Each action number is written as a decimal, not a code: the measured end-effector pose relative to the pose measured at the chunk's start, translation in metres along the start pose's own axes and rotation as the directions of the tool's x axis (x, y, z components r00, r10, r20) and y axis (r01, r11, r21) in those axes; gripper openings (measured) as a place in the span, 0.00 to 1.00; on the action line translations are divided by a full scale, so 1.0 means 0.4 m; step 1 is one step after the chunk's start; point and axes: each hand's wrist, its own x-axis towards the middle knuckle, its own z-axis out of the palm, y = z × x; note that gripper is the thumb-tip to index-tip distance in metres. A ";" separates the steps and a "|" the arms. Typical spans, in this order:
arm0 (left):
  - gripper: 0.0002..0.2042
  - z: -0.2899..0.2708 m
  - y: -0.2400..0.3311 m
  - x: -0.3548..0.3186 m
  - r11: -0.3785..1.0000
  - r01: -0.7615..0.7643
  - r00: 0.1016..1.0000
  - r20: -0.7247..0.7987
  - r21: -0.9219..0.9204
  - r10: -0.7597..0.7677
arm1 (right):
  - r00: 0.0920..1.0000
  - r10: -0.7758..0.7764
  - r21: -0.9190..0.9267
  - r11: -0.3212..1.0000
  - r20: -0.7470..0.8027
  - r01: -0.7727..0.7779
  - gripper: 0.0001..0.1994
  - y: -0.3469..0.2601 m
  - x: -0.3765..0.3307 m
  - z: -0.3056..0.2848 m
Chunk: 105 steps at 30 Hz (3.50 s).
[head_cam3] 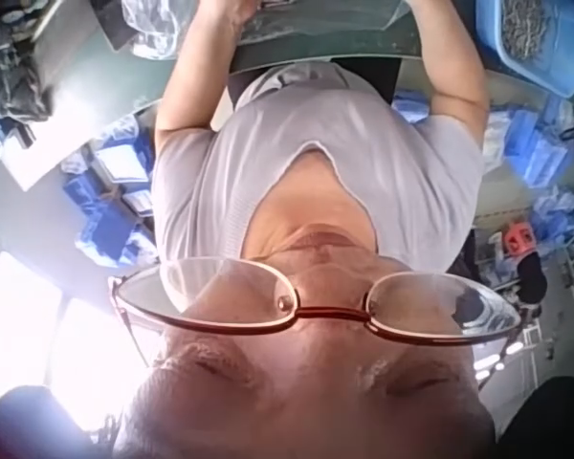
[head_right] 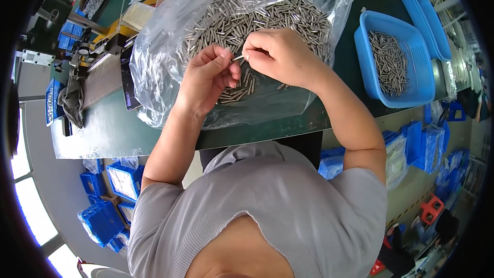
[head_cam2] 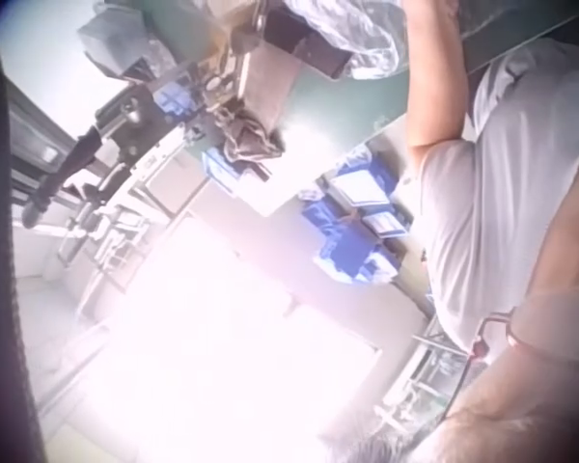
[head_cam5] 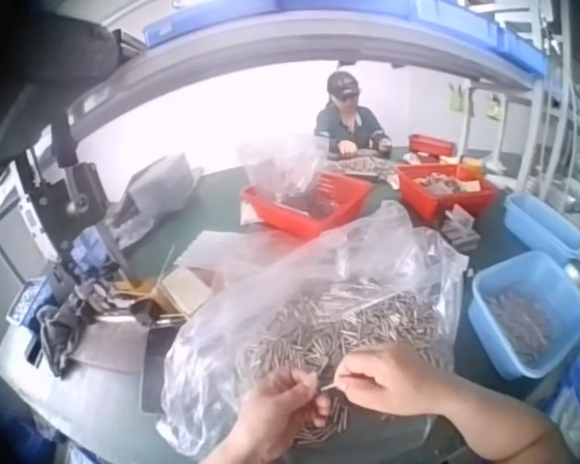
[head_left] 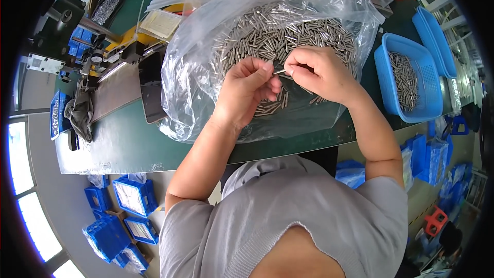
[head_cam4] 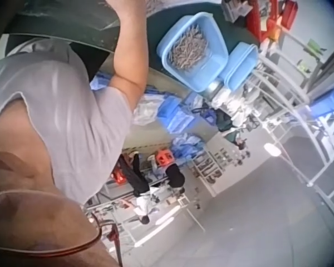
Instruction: Sorting and inspecting small metal pins at a manufacturing workbench.
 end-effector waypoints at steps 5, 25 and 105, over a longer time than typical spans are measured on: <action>0.05 0.008 0.004 -0.002 1.000 0.012 1.000 -0.011 0.022 -0.012 | 0.999 -0.041 -0.050 0.998 -0.001 0.041 0.03 -0.005 -0.003 -0.001; 0.04 -0.002 0.011 0.002 0.989 -0.136 0.972 -0.199 -0.058 0.122 | 0.870 0.457 0.924 0.217 0.187 -0.313 0.09 0.056 0.019 -0.045; 0.04 -0.002 0.019 -0.002 0.986 -0.168 0.963 -0.216 -0.010 0.161 | 0.996 0.013 -0.404 0.914 0.088 0.024 0.05 0.050 0.003 0.068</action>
